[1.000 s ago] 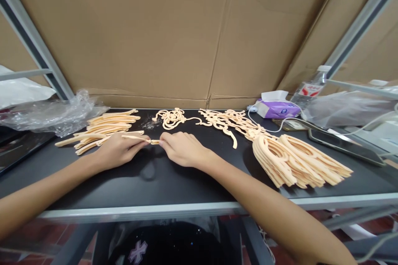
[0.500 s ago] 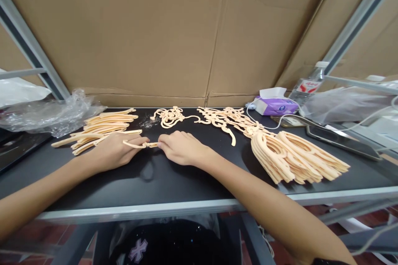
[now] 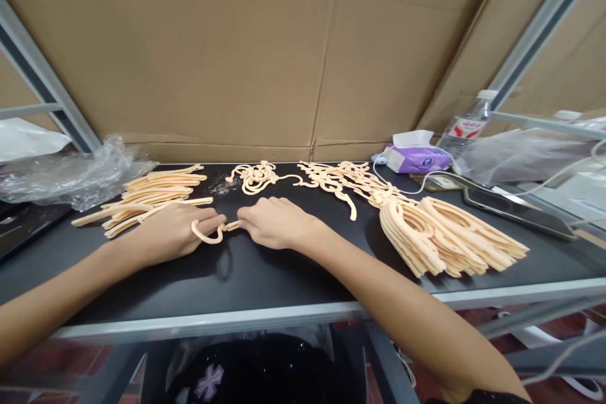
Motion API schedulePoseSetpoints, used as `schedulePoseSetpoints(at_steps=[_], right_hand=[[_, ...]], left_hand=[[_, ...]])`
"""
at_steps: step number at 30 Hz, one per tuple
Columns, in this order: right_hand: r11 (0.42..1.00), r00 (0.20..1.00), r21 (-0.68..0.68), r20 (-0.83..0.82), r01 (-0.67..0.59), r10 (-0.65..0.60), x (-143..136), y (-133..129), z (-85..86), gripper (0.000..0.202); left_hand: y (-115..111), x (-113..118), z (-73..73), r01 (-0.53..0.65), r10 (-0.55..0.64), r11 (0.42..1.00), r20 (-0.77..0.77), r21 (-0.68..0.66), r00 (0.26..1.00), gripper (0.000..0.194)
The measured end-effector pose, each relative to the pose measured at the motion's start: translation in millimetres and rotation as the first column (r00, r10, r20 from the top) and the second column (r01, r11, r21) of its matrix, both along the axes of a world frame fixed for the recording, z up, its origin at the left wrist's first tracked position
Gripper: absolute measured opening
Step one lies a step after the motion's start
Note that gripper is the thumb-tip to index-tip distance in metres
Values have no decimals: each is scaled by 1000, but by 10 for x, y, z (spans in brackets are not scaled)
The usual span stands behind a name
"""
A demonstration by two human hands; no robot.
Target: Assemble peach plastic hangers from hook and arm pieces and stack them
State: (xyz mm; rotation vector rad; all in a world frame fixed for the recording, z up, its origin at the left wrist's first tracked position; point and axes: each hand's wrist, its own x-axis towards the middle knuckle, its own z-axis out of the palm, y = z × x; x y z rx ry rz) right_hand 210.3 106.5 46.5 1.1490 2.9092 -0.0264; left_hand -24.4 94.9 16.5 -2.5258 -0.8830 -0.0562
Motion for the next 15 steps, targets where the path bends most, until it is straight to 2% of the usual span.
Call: schedulePoseSetpoints(at_steps=[6,15], right_hand=[[994,995,112,102,-11,-1,-57,-49,14,35],[989,994,134,104,-54,40,-51,-38,-1,32]], left_hand=[[7,15,-15,-6,5,1000,-42,-24,999,17],[17,25,7,26,-26,998,3,-49,1000,23]])
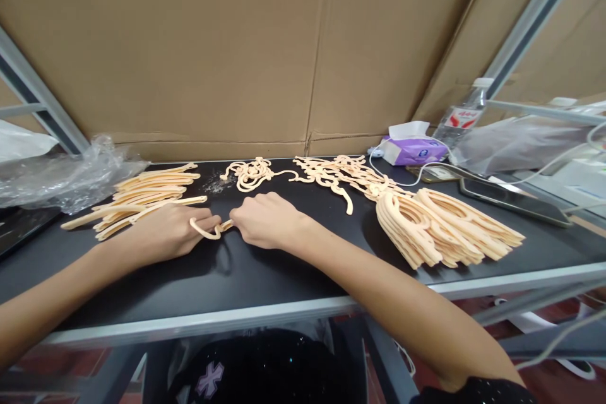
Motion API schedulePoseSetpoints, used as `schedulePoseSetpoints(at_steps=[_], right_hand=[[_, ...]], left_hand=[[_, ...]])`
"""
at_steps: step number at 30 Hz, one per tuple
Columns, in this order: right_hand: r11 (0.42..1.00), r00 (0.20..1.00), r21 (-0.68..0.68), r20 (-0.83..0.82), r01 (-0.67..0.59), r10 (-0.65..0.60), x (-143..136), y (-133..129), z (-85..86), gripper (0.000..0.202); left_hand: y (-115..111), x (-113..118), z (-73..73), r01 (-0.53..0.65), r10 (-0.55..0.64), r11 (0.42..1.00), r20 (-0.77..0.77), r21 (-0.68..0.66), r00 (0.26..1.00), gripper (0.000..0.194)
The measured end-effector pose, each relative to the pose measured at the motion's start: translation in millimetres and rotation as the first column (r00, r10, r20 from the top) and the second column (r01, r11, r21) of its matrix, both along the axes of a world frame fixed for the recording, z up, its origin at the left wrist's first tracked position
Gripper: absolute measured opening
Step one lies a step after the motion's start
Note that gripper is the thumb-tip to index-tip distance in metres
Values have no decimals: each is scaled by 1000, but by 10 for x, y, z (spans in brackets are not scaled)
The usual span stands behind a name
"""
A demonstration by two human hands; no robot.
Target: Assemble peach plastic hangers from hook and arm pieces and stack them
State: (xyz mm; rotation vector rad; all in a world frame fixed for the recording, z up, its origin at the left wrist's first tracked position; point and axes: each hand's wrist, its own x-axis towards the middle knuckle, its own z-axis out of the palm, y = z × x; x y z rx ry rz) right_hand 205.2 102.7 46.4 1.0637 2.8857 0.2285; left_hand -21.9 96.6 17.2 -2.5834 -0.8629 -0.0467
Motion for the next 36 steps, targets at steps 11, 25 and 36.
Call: schedulePoseSetpoints(at_steps=[11,25,36], right_hand=[[999,999,13,27,-39,38,-4,-8,46,30],[998,1000,-56,-4,-19,19,-8,-24,97,30],[968,993,-250,-115,8,-37,19,67,76,29]], left_hand=[[-24,35,13,39,-39,999,38,16,998,29],[-10,41,-7,16,-17,999,31,30,999,27],[-20,40,5,27,-28,999,60,17,998,29]])
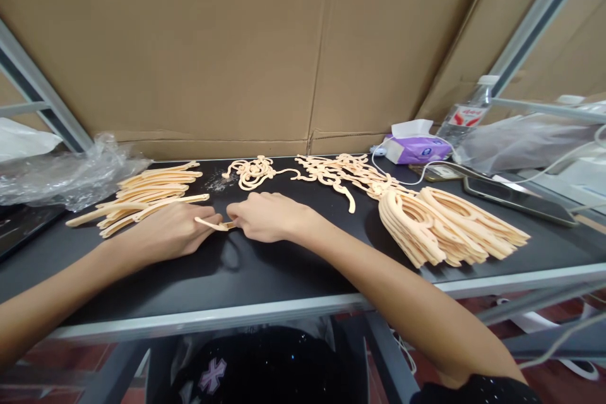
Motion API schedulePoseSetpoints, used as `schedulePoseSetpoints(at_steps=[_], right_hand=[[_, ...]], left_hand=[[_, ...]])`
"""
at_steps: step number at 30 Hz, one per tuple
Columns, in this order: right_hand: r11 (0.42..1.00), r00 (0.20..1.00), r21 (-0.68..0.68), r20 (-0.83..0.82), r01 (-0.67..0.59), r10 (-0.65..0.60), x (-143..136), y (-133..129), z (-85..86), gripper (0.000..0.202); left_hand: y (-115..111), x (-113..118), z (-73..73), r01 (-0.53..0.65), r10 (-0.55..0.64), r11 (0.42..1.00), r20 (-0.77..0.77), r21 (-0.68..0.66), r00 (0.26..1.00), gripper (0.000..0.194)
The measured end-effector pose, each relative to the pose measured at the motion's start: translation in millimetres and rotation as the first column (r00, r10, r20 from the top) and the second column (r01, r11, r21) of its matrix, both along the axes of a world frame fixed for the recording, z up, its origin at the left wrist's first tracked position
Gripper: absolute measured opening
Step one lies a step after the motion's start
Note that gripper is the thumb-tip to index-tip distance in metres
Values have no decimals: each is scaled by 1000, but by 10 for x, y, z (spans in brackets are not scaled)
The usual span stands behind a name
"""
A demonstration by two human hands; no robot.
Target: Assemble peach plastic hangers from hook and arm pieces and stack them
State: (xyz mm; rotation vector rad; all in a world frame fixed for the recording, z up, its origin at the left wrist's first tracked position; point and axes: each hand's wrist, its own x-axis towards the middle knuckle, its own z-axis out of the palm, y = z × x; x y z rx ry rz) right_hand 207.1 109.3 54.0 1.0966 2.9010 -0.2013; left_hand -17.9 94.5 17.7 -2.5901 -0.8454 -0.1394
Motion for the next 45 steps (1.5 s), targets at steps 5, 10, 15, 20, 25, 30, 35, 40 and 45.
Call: schedulePoseSetpoints(at_steps=[5,10,15,20,25,30,35,40,45], right_hand=[[996,996,-88,-84,-33,26,42,75,-23,27],[991,984,-112,-171,-69,49,88,139,-70,28],[975,960,-188,-272,-119,65,103,180,-104,27],[949,948,-284,-316,-137,43,93,139,-63,29],[935,941,-310,-332,-175,66,109,97,-44,31],[959,958,-257,-285,-122,45,130,67,-81,31],[976,969,-192,-241,-106,58,123,26,-107,29],[992,987,-104,-153,-68,52,86,-37,-96,33],[996,1000,83,-6,-21,21,57,-117,-67,31]], left_hand=[[-11,-11,21,-5,5,998,0,-68,1000,24],[-25,0,19,-23,23,1000,23,1,999,26],[-36,17,1,9,-12,999,72,50,997,27],[-41,12,-6,24,-39,987,91,159,995,31],[-48,12,-2,67,-90,974,99,216,991,32],[-54,13,-8,70,-93,971,92,228,991,34],[-73,10,-6,71,-85,989,98,131,992,34],[-75,3,-19,81,-95,989,120,121,988,33],[-49,-10,-49,95,-99,995,199,26,975,29]])
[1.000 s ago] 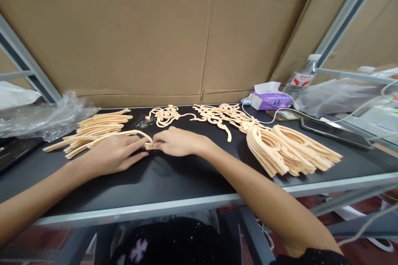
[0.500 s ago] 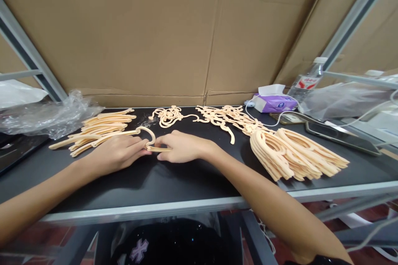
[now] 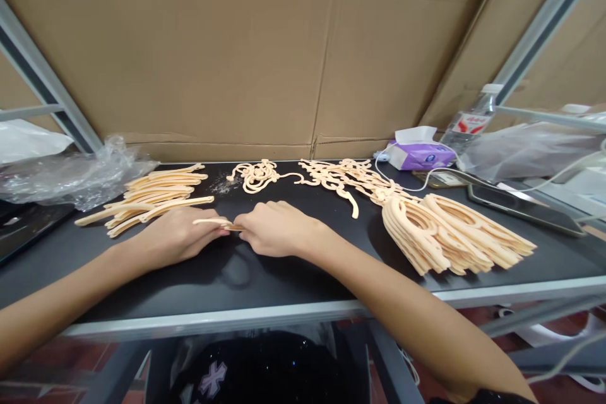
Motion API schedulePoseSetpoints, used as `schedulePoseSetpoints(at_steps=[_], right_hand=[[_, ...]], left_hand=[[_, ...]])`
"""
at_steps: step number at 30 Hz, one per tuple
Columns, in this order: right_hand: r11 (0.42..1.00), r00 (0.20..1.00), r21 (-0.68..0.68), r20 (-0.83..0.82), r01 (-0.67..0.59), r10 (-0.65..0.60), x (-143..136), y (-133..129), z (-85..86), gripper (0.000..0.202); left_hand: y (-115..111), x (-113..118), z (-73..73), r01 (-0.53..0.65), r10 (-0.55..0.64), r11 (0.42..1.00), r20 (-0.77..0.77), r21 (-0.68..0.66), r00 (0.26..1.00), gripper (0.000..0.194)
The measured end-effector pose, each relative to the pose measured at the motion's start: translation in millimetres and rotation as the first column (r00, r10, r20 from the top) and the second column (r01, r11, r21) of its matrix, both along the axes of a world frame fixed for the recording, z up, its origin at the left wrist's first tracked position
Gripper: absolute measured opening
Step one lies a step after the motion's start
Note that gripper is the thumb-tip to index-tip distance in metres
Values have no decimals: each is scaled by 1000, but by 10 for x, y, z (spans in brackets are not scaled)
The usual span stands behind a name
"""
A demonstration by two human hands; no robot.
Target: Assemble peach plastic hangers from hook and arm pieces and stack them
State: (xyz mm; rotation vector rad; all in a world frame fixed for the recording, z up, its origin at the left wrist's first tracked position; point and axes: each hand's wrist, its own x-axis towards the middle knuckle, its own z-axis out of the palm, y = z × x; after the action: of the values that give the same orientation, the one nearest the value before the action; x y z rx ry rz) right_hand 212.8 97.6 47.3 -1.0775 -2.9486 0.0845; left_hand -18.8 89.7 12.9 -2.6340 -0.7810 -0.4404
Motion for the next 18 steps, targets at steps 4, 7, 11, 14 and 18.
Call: schedulePoseSetpoints(at_steps=[4,7,11,14,18], right_hand=[[999,1000,50,4,-2,2,-2,2,-3,29],[997,1000,80,-26,6,-3,3,30,-28,30],[986,995,159,-90,54,-40,8,69,-68,39],[974,984,201,-168,99,-66,7,104,-103,42],[977,969,174,-232,120,-78,-9,166,-187,39]], left_hand=[[29,-16,-49,5,6,992,90,-128,996,25],[48,-27,-82,17,13,987,188,-158,982,25],[29,-4,-23,17,66,978,385,-206,921,26],[-9,31,80,1,172,949,519,-316,837,33],[-19,56,148,112,361,821,661,-560,657,34]])
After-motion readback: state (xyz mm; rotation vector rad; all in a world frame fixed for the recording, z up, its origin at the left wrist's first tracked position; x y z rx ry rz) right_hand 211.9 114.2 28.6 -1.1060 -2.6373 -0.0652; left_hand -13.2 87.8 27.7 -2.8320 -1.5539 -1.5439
